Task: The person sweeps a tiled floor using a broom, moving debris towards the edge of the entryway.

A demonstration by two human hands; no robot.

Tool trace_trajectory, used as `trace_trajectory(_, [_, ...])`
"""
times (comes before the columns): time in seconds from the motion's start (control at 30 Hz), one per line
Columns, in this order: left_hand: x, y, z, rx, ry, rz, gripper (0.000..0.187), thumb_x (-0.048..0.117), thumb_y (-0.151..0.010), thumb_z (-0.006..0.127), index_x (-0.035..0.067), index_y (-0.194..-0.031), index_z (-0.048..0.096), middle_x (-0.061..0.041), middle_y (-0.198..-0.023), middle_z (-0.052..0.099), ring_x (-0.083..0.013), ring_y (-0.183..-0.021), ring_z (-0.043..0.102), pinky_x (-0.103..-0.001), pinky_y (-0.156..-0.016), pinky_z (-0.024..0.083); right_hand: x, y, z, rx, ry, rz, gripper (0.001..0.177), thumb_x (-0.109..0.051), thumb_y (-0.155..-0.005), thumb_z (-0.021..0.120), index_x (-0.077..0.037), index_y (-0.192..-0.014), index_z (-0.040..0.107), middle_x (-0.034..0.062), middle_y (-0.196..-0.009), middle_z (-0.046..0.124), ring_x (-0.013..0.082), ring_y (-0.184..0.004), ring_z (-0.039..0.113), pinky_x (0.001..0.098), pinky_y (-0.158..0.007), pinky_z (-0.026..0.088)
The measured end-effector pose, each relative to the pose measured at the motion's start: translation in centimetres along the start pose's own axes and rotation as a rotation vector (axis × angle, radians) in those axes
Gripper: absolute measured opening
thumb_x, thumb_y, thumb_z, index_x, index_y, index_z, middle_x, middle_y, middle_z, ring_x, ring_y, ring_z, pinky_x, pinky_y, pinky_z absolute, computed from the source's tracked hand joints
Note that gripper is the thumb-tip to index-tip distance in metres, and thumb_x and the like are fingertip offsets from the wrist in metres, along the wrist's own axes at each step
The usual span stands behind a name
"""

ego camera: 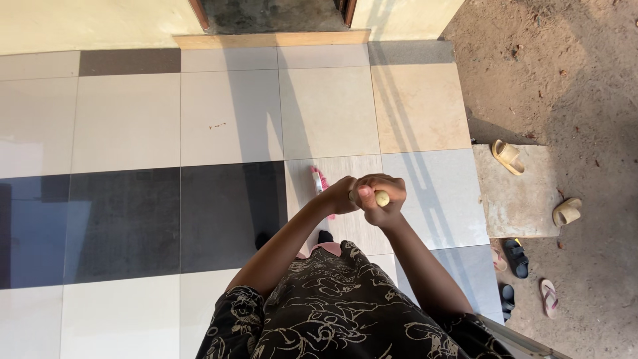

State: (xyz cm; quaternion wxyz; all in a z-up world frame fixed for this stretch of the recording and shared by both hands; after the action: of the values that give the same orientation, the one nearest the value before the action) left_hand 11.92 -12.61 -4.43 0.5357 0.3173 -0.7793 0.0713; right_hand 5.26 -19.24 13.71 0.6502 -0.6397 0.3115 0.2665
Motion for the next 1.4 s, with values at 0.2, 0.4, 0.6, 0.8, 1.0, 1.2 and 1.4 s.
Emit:
trace_trajectory(0.2, [-2.3, 3.0, -3.5, -0.019, -0.006, -0.145, 0.029, 0.026, -0.086, 0.065, -0.003, -0.081, 0.067, -0.017, -0.073, 0.070, -0.0264, -0.067, 0.065, -0.041, -0.066, 0.054, 1.9, -1.0, 3.2, 0.083, -0.110, 0.047, 0.049, -0.021, -0.109, 0.056, -0.004, -0.065, 0.041, 0.0050, -0.052, 0.047, 0.0134, -0.043, 0.045, 0.0286, -0.043, 0.037])
trace_trajectory(0.4, [-4.8, 5.2, -5.9, -0.051, -0.088, -0.094, 0.033, 0.029, -0.084, 0.066, -0.001, -0.068, 0.067, -0.014, -0.065, 0.067, -0.0229, -0.057, 0.061, -0.040, -0.062, 0.052, 5.0, 0.8, 5.8, 0.222, -0.219, 0.108, 0.048, -0.017, -0.111, 0.046, -0.007, -0.066, 0.036, 0.0017, -0.049, 0.039, 0.0110, -0.039, 0.038, 0.0273, -0.039, 0.031])
trace_trajectory(0.6, [-10.9, 9.1, -7.4, -0.110, -0.177, -0.285, 0.033, 0.024, -0.083, 0.064, -0.002, -0.062, 0.063, -0.015, -0.060, 0.064, -0.0229, -0.051, 0.056, -0.041, -0.057, 0.050, 9.8, 4.5, 9.5, 0.241, -0.275, 0.215, 0.050, -0.016, -0.114, 0.038, -0.009, -0.065, 0.039, 0.0025, -0.048, 0.042, 0.0080, -0.038, 0.032, 0.0271, -0.037, 0.033])
trace_trajectory(0.8, [-14.1, 13.7, -10.3, -0.031, -0.199, -0.325, 0.034, 0.022, -0.082, 0.063, -0.001, -0.057, 0.061, -0.015, -0.055, 0.060, -0.0241, -0.046, 0.054, -0.043, -0.052, 0.047, 11.0, 5.5, 14.3, 0.248, -0.337, 0.294, 0.049, -0.015, -0.114, 0.036, -0.008, -0.066, 0.043, 0.0025, -0.049, 0.042, 0.0087, -0.038, 0.033, 0.0289, -0.039, 0.035])
trace_trajectory(1.0, [-7.2, 12.8, -12.9, 0.147, -0.175, -0.061, 0.036, 0.021, -0.086, 0.064, 0.002, -0.056, 0.059, -0.014, -0.056, 0.062, -0.0248, -0.045, 0.055, -0.040, -0.052, 0.048, 4.8, -2.2, 12.8, 0.175, -0.316, 0.206, 0.055, -0.018, -0.113, 0.041, -0.008, -0.060, 0.040, 0.0033, -0.047, 0.044, 0.0103, -0.038, 0.038, 0.0289, -0.039, 0.038])
trace_trajectory(1.2, [0.7, 13.0, -13.4, 0.197, 0.081, 0.249, 0.016, 0.018, -0.078, 0.067, 0.003, -0.073, 0.070, -0.010, -0.064, 0.069, -0.0211, -0.055, 0.065, -0.037, -0.057, 0.052, -5.1, -7.0, 14.3, 0.049, 0.065, 0.148, 0.047, -0.013, -0.108, 0.052, -0.004, -0.062, 0.050, 0.0047, -0.053, 0.053, 0.0122, -0.045, 0.051, 0.0281, -0.045, 0.044])
trace_trajectory(1.4, [-0.6, 9.0, -12.1, 0.164, 0.167, 0.426, 0.023, 0.021, -0.082, 0.070, 0.000, -0.089, 0.064, -0.013, -0.082, 0.071, -0.0209, -0.077, 0.067, -0.034, -0.067, 0.055, -2.5, -6.6, 16.5, 0.064, 0.485, 0.035, 0.039, -0.012, -0.100, 0.065, -0.001, -0.064, 0.055, 0.0059, -0.054, 0.051, 0.0138, -0.047, 0.049, 0.0282, -0.048, 0.040])
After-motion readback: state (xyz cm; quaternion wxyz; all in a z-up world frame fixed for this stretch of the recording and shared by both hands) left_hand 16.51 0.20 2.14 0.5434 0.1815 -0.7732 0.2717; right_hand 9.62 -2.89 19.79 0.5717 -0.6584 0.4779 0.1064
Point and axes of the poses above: each hand's wrist, its own y-axis away from the middle knuckle, its own z-axis out of the palm, x = y × z, the point moved 5 cm from there along -y, towards the middle knuckle
